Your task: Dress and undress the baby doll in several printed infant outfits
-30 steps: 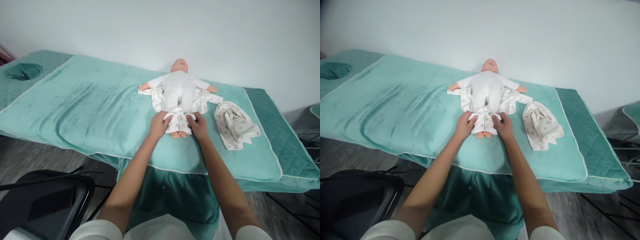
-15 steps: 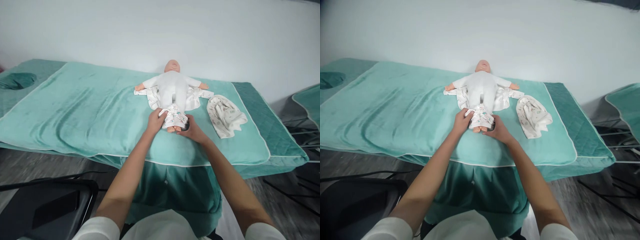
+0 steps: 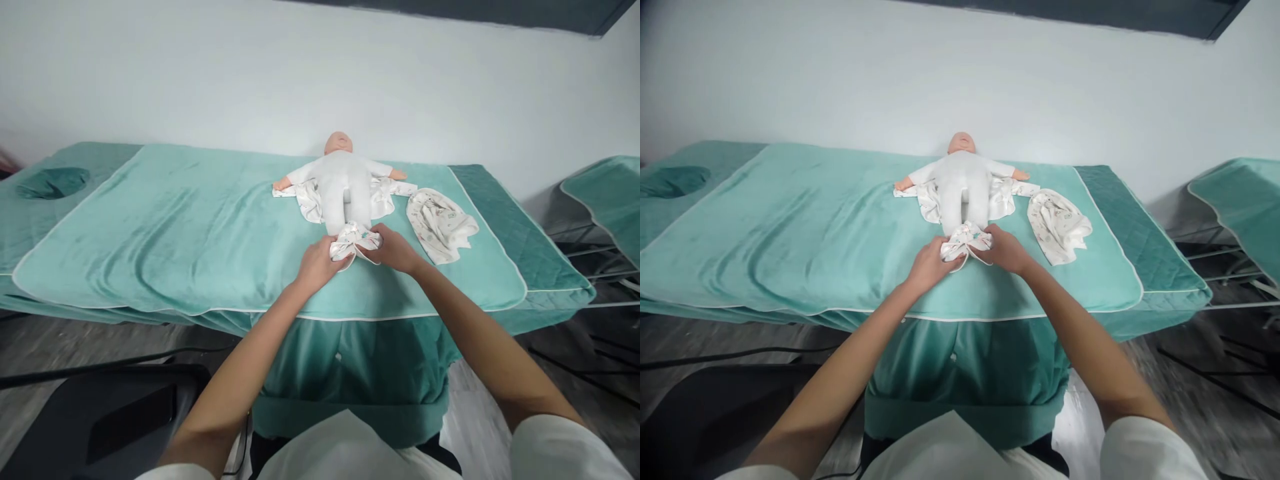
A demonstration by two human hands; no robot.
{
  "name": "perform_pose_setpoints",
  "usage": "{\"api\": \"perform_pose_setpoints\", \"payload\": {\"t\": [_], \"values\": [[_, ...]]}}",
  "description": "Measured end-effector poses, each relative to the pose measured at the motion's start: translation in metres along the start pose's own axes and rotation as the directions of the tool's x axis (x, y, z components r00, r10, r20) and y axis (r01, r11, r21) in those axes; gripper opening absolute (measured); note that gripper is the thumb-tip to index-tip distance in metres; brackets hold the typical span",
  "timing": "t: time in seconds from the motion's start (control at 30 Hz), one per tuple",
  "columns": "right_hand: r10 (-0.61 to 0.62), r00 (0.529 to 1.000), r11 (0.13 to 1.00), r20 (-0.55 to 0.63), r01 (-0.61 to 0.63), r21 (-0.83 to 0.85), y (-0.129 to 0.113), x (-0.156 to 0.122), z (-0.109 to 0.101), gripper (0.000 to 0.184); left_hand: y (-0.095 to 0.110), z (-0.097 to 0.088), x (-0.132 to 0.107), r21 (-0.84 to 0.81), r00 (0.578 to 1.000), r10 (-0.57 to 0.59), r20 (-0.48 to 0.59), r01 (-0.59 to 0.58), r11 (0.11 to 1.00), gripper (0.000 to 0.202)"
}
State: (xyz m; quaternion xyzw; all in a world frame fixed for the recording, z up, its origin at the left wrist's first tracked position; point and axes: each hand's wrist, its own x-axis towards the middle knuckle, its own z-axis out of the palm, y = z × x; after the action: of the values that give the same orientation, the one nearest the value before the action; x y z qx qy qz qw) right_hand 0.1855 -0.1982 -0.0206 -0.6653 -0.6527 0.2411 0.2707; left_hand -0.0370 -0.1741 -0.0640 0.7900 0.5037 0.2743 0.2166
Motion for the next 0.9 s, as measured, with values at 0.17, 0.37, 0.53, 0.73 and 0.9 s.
{"api": "perform_pose_setpoints", "payload": {"t": [0.17,0.37,0.53,0.73,0.9], "values": [[-0.068,0.983,0.994,0.172,0.082,-0.075,-0.015,-0.015,-0.029,0.033,0.013,-0.037,-0.008,-0.029,0.966,0.004,0.257,0.004,1.0,0.023],[-0.179,0.854,0.977,0.488,0.215,-0.017,-0.053,-0.027,-0.066,0.027,0.025,-0.104,-0.01,0.099,0.827,0.181,0.532,-0.273,0.957,0.007],[-0.207,0.726,0.938,0.656,0.339,-0.079,-0.102,-0.03,-0.084,0.034,0.062,-0.156,-0.013,0.388,0.779,0.105,0.618,-0.419,0.821,0.013],[-0.37,0.825,0.88,0.427,0.458,-0.122,-0.149,-0.006,-0.122,0.04,0.113,-0.215,-0.004,0.434,0.95,0.065,0.305,-0.2,0.879,0.028],[-0.428,0.896,0.87,-0.119,0.444,0.214,-0.166,0.022,-0.16,0.05,0.147,-0.244,-0.013,0.396,0.951,0.304,0.054,-0.3,0.868,0.015]]}}
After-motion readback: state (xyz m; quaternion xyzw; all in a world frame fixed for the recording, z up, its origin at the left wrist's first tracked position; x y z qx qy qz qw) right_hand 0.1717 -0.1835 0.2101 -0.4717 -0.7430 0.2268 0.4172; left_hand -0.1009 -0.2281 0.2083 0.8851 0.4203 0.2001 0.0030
